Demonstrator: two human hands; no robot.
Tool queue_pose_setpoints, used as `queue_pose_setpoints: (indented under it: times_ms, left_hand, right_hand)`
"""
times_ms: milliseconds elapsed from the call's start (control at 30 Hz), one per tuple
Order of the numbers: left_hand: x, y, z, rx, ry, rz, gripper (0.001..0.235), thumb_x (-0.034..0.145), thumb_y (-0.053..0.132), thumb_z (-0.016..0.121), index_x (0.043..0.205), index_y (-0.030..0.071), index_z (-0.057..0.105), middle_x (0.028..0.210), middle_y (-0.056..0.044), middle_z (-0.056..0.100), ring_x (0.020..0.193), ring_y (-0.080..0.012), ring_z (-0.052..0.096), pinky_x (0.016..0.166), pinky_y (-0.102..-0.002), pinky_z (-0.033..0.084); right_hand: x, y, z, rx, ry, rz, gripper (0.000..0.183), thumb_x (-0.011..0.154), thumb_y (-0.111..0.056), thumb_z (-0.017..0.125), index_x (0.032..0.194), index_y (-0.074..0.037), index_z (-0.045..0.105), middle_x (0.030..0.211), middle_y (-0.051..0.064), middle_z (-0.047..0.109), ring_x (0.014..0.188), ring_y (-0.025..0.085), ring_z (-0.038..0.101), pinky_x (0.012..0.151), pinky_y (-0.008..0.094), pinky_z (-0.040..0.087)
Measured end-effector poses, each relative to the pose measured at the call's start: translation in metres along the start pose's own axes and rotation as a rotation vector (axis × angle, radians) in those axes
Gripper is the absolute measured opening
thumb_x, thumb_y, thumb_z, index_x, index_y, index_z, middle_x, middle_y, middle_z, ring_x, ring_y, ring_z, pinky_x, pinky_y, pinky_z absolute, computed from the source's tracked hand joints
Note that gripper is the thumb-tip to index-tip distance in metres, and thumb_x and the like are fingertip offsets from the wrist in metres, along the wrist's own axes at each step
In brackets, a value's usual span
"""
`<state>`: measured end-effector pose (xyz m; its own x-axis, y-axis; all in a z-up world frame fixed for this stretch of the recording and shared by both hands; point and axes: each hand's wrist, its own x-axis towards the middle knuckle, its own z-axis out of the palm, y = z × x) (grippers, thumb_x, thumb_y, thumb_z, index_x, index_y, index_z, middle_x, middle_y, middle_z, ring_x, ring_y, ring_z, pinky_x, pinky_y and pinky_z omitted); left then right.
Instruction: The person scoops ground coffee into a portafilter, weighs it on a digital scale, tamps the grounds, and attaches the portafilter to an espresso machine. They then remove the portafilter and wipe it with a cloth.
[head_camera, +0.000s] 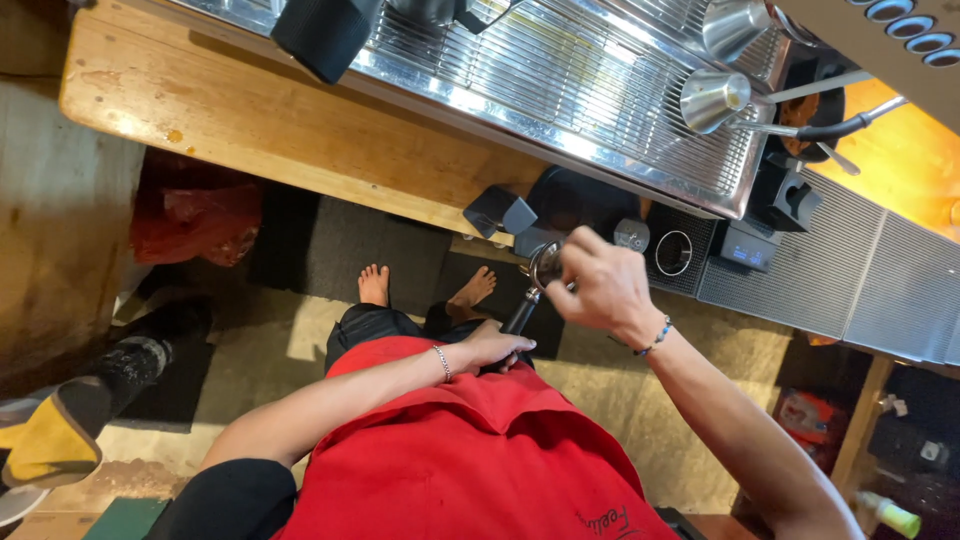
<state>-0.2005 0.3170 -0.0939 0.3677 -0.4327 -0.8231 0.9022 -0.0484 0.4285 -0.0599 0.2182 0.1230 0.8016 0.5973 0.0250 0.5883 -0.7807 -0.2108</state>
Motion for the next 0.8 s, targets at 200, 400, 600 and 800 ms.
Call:
queue_pose_setpoints:
  times_ms: [200, 400, 600, 800]
  left_hand:
    - [-0.022, 0.014, -0.007, 0.001, 0.000, -0.031, 0.023, 0.079, 0.024, 0.082, 0.077, 0.005, 0.070, 0.052, -0.007, 0.062, 0.043, -0.0153, 0.063, 0.044, -0.023, 0.053]
    - [-0.041, 0.037, -0.013, 0.006, -0.053, -0.054, 0.030, 0.081, 0.029, 0.084, 0.078, 0.004, 0.067, 0.053, -0.008, 0.062, 0.045, -0.0169, 0.064, 0.045, -0.026, 0.054]
    - [-0.012, 0.011, -0.004, 0.054, -0.043, -0.087, 0.030, 0.078, 0.036, 0.086, 0.076, 0.009, 0.074, 0.058, -0.007, 0.066, 0.052, -0.0161, 0.068, 0.048, -0.027, 0.055]
    - [-0.006, -0.001, -0.002, 0.011, -0.075, -0.082, 0.026, 0.083, 0.032, 0.082, 0.074, 0.008, 0.075, 0.057, -0.008, 0.064, 0.052, -0.0159, 0.067, 0.049, -0.026, 0.053]
  right_hand:
    - [0.002, 0.001, -0.001, -0.105, -0.161, -0.236, 0.028, 0.072, -0.040, 0.068, 0.066, -0.022, 0.047, 0.078, -0.004, 0.051, 0.050, 0.028, 0.061, 0.048, 0.038, 0.051]
    - [0.013, -0.002, -0.006, -0.117, -0.195, -0.311, 0.024, 0.069, -0.036, 0.066, 0.067, -0.019, 0.051, 0.081, 0.001, 0.056, 0.050, 0.030, 0.063, 0.049, 0.041, 0.053]
    - [0.002, 0.016, 0.024, -0.122, -0.036, -0.132, 0.030, 0.089, -0.039, 0.056, 0.065, -0.022, 0.055, 0.082, -0.004, 0.059, 0.047, 0.023, 0.062, 0.046, 0.033, 0.052]
    - [0.002, -0.010, 0.030, -0.103, 0.026, 0.267, 0.032, 0.083, -0.039, 0.060, 0.059, -0.018, 0.055, 0.074, -0.003, 0.060, 0.049, 0.028, 0.065, 0.047, 0.034, 0.052]
